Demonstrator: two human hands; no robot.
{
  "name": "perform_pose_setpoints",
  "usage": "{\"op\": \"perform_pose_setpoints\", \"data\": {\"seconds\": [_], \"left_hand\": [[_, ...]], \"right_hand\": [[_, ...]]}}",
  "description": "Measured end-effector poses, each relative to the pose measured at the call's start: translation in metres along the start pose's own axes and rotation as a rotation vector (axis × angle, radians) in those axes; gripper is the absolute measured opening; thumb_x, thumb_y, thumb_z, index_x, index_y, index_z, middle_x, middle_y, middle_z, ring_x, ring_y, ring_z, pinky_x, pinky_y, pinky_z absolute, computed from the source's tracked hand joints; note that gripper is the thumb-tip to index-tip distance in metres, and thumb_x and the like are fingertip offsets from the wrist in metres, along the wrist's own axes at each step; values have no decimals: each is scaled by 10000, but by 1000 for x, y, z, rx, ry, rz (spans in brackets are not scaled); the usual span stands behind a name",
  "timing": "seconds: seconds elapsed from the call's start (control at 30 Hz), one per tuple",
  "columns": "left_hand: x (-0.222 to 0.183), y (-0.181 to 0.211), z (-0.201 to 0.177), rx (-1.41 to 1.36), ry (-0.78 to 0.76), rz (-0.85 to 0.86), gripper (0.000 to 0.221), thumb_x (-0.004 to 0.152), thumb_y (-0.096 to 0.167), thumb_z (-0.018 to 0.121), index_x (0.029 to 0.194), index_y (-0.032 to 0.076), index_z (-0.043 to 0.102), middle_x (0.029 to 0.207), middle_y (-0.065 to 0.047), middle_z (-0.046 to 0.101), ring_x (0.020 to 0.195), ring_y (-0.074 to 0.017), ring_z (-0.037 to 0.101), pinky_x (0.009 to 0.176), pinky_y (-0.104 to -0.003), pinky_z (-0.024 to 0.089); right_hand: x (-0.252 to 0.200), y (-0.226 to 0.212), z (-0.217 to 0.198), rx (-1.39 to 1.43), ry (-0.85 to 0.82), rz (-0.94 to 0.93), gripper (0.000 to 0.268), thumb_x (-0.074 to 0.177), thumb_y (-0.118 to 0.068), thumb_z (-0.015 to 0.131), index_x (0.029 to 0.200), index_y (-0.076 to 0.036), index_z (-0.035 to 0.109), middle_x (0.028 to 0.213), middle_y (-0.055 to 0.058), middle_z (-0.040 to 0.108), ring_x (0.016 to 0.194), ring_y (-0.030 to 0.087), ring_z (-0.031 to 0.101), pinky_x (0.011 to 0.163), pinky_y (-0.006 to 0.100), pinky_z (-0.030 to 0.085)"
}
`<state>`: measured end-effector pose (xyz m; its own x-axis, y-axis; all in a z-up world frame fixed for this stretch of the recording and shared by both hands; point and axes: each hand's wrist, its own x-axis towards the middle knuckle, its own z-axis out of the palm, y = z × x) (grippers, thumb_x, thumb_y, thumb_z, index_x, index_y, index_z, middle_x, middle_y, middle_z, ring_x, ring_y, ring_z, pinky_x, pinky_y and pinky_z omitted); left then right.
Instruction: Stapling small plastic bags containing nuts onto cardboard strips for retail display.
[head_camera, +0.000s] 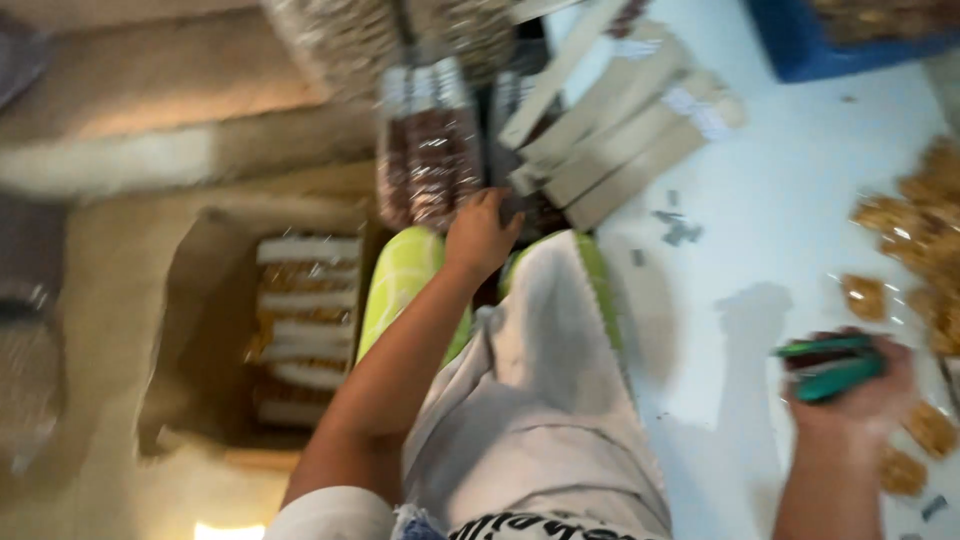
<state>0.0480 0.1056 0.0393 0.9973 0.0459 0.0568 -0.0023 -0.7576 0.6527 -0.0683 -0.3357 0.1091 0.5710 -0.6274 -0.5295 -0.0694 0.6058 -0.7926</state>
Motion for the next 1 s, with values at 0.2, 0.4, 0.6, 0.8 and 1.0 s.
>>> {"op": "perform_pose_setpoints", "data": {"seconds": [0.2,0.4,0.6,0.8,1.0], "left_hand": [[65,39,56,-199,-243,-552,594,817,549,721,1295,197,696,1235,-91,733,1145,-293,696,905,-431,528],[67,17,87,-962,-229,-876,407,802,292,806,1157,127,694,1001,-79,732,814,-204,722,774,-333,619],[71,38,65,-840,-299,-896,335,928,225,723,1206,42,685,998,-128,710,893,-258,709,800,-386,596],[82,107,40,-703,-191,-1058,538,851,356,754,1274,42,645,1132,-159,691,973,-332,701,839,-417,564],[99,81,77,-675,-116,-1116,260,907,284,812,971,95,645,899,-97,692,819,-214,685,706,-352,555]], "right_hand": [[86,64,-69,23,-65,66,76,862,-161,688,800,-197,662,740,28,676,698,213,678,612,367,551],[104,-15,-7,-766,329,8,203,784,-267,717,984,-264,751,725,50,627,611,218,566,360,429,331],[229,-98,71,-1114,80,-270,685,773,-149,622,1444,-181,489,1128,154,659,936,328,645,696,459,521],[353,-157,131,-1461,81,-316,653,850,-187,611,1464,-317,431,1510,258,202,1342,477,392,1033,527,442],[392,-184,163,-1813,118,-255,675,947,-599,475,1537,-283,382,1517,253,268,1407,504,211,1101,706,325]]}}
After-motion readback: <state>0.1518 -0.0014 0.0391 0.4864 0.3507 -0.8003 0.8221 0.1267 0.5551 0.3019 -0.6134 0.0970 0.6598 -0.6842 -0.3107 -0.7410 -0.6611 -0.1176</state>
